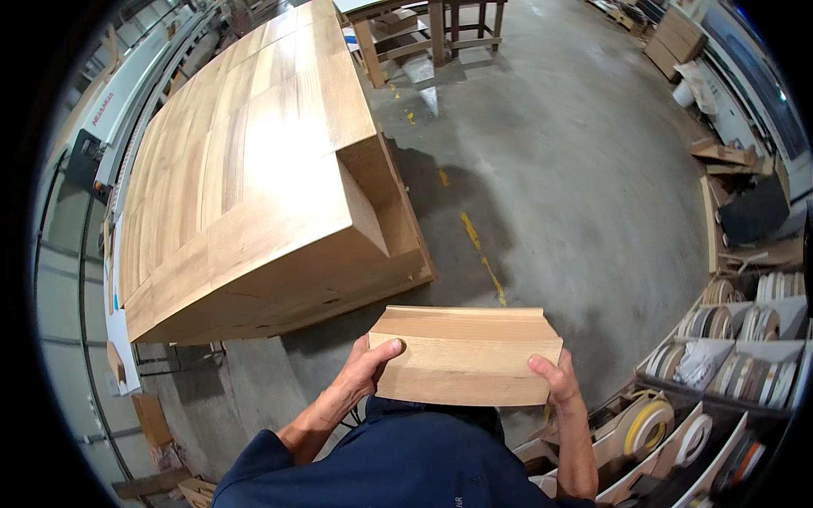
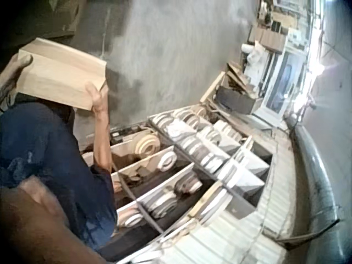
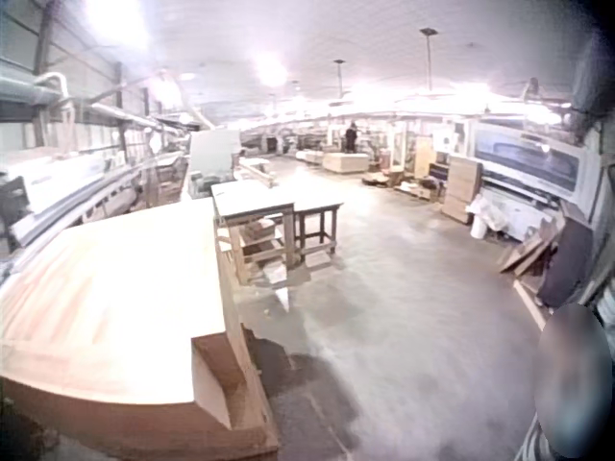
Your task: The person stacks several rectangular wood panels one by one onto a large wooden structure.
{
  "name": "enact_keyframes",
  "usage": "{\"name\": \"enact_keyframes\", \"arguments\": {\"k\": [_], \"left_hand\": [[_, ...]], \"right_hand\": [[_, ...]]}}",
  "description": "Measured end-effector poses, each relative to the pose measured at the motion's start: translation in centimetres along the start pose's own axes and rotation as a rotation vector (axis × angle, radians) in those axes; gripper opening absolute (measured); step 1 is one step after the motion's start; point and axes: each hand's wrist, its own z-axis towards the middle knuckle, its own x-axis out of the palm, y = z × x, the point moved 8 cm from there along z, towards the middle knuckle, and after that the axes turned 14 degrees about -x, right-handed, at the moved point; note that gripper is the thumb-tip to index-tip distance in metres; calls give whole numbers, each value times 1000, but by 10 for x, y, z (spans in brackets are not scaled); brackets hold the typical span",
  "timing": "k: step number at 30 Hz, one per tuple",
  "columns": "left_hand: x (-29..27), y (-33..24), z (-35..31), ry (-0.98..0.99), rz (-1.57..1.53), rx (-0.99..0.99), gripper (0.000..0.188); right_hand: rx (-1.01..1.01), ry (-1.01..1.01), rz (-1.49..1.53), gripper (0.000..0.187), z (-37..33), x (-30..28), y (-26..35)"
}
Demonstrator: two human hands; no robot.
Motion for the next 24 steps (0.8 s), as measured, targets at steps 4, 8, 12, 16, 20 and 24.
{"name": "enact_keyframes", "arguments": {"k": [4, 8, 12, 16, 20, 24], "left_hand": [[37, -42, 17, -60, -104, 183, 69], [55, -70, 22, -276, -196, 294, 67], [71, -86, 30, -500, -259, 417, 73], [93, -110, 35, -704, -347, 502, 79], [112, -118, 42, -863, -475, 592, 80], [125, -118, 46, -1059, -592, 631, 83]], "right_hand": [[-46, 165, 8, 68, 88, -19, 46], [-32, 367, -126, 78, 180, -19, 80], [-2, 618, -137, 88, 267, 6, 108], [-5, 838, -119, 91, 342, 38, 121], [29, 1044, -105, 95, 396, 79, 133], [25, 1215, -135, 99, 430, 121, 136]]}}
